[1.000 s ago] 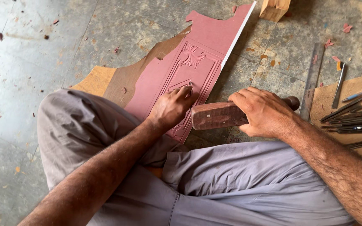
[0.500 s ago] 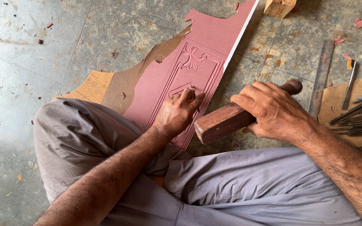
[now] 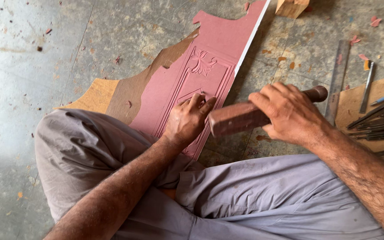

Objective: The person carves a pattern into a piece of wood using a hammer and a chisel, then measures and marks the piece with a ruler and pencil.

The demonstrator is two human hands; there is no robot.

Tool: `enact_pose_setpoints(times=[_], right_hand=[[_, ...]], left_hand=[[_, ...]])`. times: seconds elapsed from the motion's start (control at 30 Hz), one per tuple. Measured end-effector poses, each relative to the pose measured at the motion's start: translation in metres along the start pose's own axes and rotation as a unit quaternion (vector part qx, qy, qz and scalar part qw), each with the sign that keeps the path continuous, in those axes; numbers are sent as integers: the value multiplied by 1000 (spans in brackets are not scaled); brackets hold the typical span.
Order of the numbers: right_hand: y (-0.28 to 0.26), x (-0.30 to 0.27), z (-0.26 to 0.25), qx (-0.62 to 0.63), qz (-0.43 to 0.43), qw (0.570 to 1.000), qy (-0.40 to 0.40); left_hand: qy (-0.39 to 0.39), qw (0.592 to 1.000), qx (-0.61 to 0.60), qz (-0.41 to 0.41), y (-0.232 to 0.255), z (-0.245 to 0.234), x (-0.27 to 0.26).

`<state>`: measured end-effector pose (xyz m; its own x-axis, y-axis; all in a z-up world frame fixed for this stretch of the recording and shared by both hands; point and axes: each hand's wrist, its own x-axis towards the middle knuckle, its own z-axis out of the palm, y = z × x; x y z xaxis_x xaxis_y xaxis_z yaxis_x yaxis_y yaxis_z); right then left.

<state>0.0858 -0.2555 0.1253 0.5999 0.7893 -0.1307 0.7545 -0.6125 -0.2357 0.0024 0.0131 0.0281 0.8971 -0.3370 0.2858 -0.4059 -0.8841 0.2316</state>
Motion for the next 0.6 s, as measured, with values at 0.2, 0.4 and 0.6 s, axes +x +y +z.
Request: enact_pose_setpoints(times=[0.2, 0.4, 0.6], right_hand=[[-2, 2, 3, -32, 21, 999, -25], [-4, -2, -6, 13, -55, 998, 27], [-8, -3, -8, 31, -41, 998, 29]], left_hand=[[52, 998, -21, -4, 1, -1, -1], [9, 999, -13, -29, 3, -3, 1], [19, 999, -10, -27, -3, -1, -1]])
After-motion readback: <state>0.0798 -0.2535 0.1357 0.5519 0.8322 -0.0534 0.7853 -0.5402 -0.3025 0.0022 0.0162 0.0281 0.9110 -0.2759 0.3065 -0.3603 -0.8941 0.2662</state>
